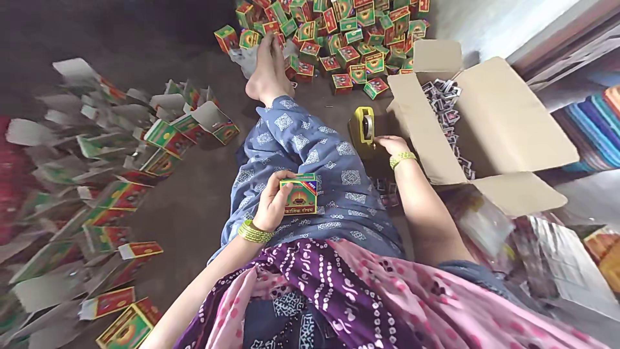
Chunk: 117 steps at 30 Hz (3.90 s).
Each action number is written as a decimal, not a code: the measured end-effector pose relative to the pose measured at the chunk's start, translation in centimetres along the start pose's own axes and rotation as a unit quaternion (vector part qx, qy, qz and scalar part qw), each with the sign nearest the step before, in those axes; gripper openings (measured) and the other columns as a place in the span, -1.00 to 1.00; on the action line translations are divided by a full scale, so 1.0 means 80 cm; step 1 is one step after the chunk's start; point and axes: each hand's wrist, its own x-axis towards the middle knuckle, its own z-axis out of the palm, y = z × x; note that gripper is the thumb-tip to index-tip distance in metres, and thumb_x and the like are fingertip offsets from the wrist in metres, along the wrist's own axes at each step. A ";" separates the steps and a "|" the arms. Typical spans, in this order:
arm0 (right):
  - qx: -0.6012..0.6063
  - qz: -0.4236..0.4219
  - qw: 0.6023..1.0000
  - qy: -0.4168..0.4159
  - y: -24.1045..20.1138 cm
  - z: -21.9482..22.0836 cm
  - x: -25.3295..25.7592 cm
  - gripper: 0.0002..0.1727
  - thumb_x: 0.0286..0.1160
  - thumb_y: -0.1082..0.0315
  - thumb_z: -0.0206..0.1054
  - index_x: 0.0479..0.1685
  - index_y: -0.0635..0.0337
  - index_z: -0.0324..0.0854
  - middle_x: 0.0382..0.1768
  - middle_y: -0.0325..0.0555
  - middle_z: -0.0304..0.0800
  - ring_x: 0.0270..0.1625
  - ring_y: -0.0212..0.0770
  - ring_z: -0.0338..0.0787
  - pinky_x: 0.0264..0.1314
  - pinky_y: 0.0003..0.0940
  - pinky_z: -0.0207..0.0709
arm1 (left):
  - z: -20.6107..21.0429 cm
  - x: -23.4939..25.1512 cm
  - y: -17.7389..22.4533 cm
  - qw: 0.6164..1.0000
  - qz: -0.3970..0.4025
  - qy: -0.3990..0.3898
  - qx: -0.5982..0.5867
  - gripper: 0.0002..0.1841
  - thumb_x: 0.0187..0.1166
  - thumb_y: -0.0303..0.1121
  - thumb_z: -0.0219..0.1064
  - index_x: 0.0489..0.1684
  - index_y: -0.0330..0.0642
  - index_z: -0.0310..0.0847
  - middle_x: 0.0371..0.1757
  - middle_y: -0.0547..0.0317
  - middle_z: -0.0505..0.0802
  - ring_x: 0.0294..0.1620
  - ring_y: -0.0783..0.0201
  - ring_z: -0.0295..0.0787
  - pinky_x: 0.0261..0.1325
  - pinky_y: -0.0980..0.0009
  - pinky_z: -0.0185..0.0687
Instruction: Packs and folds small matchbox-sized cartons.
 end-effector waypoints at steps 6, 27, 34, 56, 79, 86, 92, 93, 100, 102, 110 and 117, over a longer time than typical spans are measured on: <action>-0.030 0.009 1.000 -0.005 0.030 0.005 -0.018 -0.60 0.44 0.17 0.58 0.15 0.24 0.80 0.21 0.16 0.82 0.35 0.08 0.72 0.50 0.16 0.46 | 0.005 0.000 0.001 1.000 -0.019 0.008 -0.012 -0.70 0.74 -0.44 -0.02 0.31 -0.38 0.44 0.09 0.11 0.81 0.01 0.32 0.85 0.12 0.30 0.84; 0.200 -0.243 0.897 -0.309 -0.095 0.063 -0.230 -0.71 0.68 0.27 0.24 0.18 0.18 0.77 0.44 -0.10 0.71 0.38 -0.15 0.74 0.45 -0.07 0.63 | 0.004 0.003 -0.010 0.996 0.049 0.026 0.075 -0.73 0.78 -0.37 0.02 0.19 -0.32 0.54 0.36 -0.06 0.67 0.29 0.19 0.73 0.28 0.19 0.77; 0.226 -0.105 0.893 -0.376 -0.096 0.122 -0.268 -0.59 0.65 0.32 0.35 0.38 0.33 0.67 0.24 0.03 0.82 0.29 -0.17 0.79 0.42 -0.20 0.64 | -0.004 -0.002 -0.013 0.995 0.062 0.027 0.078 -0.45 0.73 0.07 0.20 0.27 -0.31 0.54 0.31 -0.03 0.69 0.26 0.22 0.72 0.30 0.19 0.74; -0.056 -0.456 0.833 -0.308 -0.057 0.134 -0.251 -0.31 0.30 -0.05 0.62 0.33 0.24 0.67 0.16 -0.04 0.85 0.20 -0.33 0.82 0.31 -0.32 0.71 | -0.140 -0.032 0.059 0.870 -0.117 0.213 0.428 -0.59 0.66 -0.18 0.26 0.36 -0.22 0.57 0.41 -0.11 0.67 0.33 0.04 0.71 0.32 0.03 0.72; 0.266 -0.250 0.918 -0.153 -0.362 0.097 -0.113 -0.21 0.66 0.12 0.32 0.78 0.17 0.02 0.51 0.21 0.49 0.27 0.09 0.80 0.13 0.01 0.82 | -0.270 -0.152 0.130 0.653 -0.276 0.195 0.678 -0.82 0.50 -0.45 0.40 -0.15 0.04 0.91 0.18 0.01 0.87 0.37 -0.27 0.66 0.29 -0.45 0.43; 0.078 -0.329 0.897 -0.285 -0.290 0.109 -0.181 -0.51 0.50 0.35 0.47 0.41 0.22 0.53 0.27 0.00 0.72 0.09 -0.13 0.84 0.14 -0.12 0.78 | -0.200 -0.088 0.140 0.826 0.044 0.184 0.531 -0.73 0.58 -0.45 0.16 -0.03 -0.01 0.83 0.77 -0.19 0.34 0.68 -0.05 0.44 0.51 0.04 0.59; -0.037 -0.354 0.902 -0.245 -0.153 0.082 -0.176 -0.54 0.46 0.23 0.50 0.30 0.25 0.66 0.23 -0.02 0.81 0.12 -0.25 0.87 0.25 -0.28 0.77 | -0.140 -0.024 0.135 0.959 0.210 0.071 0.178 -0.80 0.76 -0.34 0.13 0.00 0.16 0.71 0.76 0.09 0.40 0.78 0.07 0.24 0.72 0.10 0.33; -0.052 -0.347 0.915 -0.201 -0.136 0.065 -0.167 -0.55 0.48 0.19 0.48 0.29 0.23 0.67 0.17 -0.02 0.84 0.06 -0.25 0.89 0.19 -0.25 0.78 | -0.127 -0.015 0.135 0.972 0.200 0.044 0.112 -0.79 0.79 -0.27 0.10 0.01 0.21 0.70 0.74 0.14 0.43 0.76 0.08 0.28 0.68 0.12 0.38; -0.374 -0.134 0.917 -0.037 -0.022 -0.041 -0.113 -0.60 0.61 0.25 0.35 0.35 0.22 0.69 0.33 0.21 0.75 0.43 0.19 0.70 0.52 0.22 0.47 | -0.029 0.006 0.078 0.989 0.008 -0.055 -0.140 -0.68 0.71 -0.42 -0.13 -0.15 0.04 0.61 0.52 0.07 0.67 0.61 0.08 0.51 0.61 0.09 0.44; -0.423 -0.066 0.902 -0.056 0.009 -0.053 -0.108 -0.58 0.55 0.29 0.38 0.36 0.24 0.67 0.26 0.32 0.76 0.39 0.32 0.71 0.43 0.37 0.48 | -0.005 -0.002 0.053 0.983 -0.057 -0.054 -0.164 -0.70 0.68 -0.51 -0.17 0.01 -0.05 0.50 0.37 0.09 0.76 0.46 0.14 0.65 0.50 0.12 0.58; -0.435 -0.018 0.888 -0.149 0.073 -0.035 -0.099 -0.53 0.55 0.35 0.39 0.40 0.38 0.59 0.30 0.43 0.70 0.41 0.41 0.66 0.45 0.42 0.44 | -0.006 -0.036 0.039 0.990 -0.123 -0.069 -0.004 0.10 0.58 0.53 -0.39 0.78 -0.41 -0.08 0.55 0.05 0.63 0.51 0.35 0.61 0.56 0.27 0.58; -0.464 -0.102 0.866 -0.157 0.110 -0.022 -0.079 -0.57 0.42 0.24 0.50 0.21 0.29 0.75 0.42 0.29 0.65 0.57 0.41 0.48 0.52 0.45 0.37 | 0.004 -0.027 0.043 0.983 -0.083 -0.082 0.143 -0.02 -0.03 -0.30 0.84 0.48 -0.41 0.34 0.22 0.09 0.84 0.25 0.34 0.81 0.43 0.31 0.73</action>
